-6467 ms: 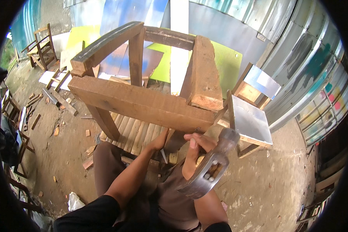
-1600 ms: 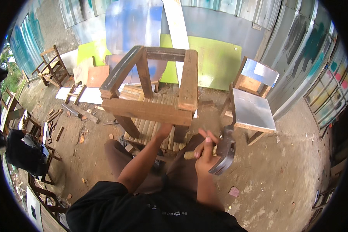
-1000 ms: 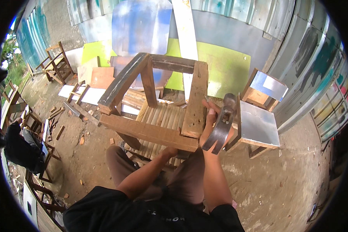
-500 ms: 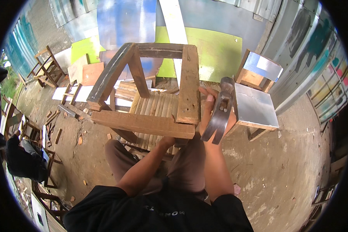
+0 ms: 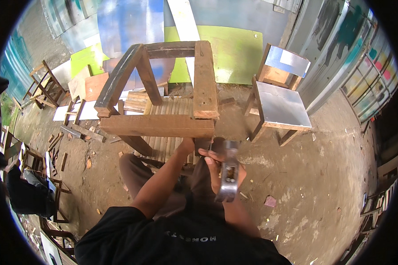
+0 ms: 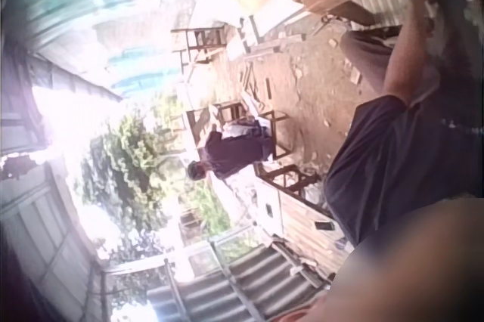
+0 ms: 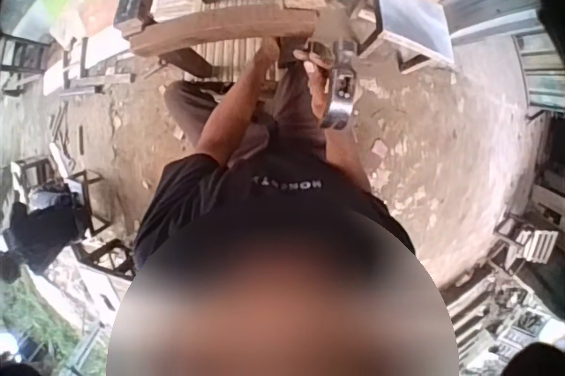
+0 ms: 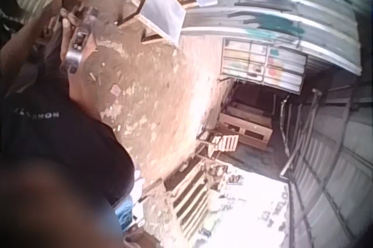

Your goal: The person assembles a wooden chair frame by hammering nails into joints. They hold the frame with one hand and use a hammer with the other to secure the pieces together.

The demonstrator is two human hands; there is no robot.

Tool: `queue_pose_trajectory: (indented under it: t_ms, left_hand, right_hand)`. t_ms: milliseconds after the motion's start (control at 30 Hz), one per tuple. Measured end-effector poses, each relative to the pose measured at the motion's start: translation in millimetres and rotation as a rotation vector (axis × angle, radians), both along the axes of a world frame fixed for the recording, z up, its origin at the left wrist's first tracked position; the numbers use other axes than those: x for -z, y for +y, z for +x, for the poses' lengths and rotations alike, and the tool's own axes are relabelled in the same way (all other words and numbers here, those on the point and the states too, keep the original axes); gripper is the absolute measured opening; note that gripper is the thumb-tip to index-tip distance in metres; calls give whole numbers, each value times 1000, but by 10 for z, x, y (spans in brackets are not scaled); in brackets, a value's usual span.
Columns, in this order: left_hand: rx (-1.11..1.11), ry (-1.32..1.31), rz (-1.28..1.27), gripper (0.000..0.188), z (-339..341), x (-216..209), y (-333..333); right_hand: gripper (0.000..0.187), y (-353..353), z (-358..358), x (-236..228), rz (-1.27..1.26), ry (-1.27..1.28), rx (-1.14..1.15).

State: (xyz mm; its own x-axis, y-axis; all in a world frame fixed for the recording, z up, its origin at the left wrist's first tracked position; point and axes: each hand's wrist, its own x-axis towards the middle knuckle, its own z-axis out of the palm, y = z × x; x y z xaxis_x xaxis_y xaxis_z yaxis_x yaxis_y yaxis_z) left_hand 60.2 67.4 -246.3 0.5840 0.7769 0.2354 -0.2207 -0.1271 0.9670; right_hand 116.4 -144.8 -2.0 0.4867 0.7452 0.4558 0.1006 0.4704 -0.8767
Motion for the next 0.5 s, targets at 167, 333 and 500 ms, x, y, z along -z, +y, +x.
queue_pose_trajectory:
  t_ms: [167,333,500]
  left_hand:
    - [-16,-18,69,35,-51,11,4]
    - [-102,0,25,33,-6,102,33]
    - [29,-161,-443,44,54,179,105]
  right_hand:
    - [16,144,-37,64,15,-115,3]
    - [12,260,-42,153,-8,-117,110]
    - [12,301,23,183,34,-140,98]
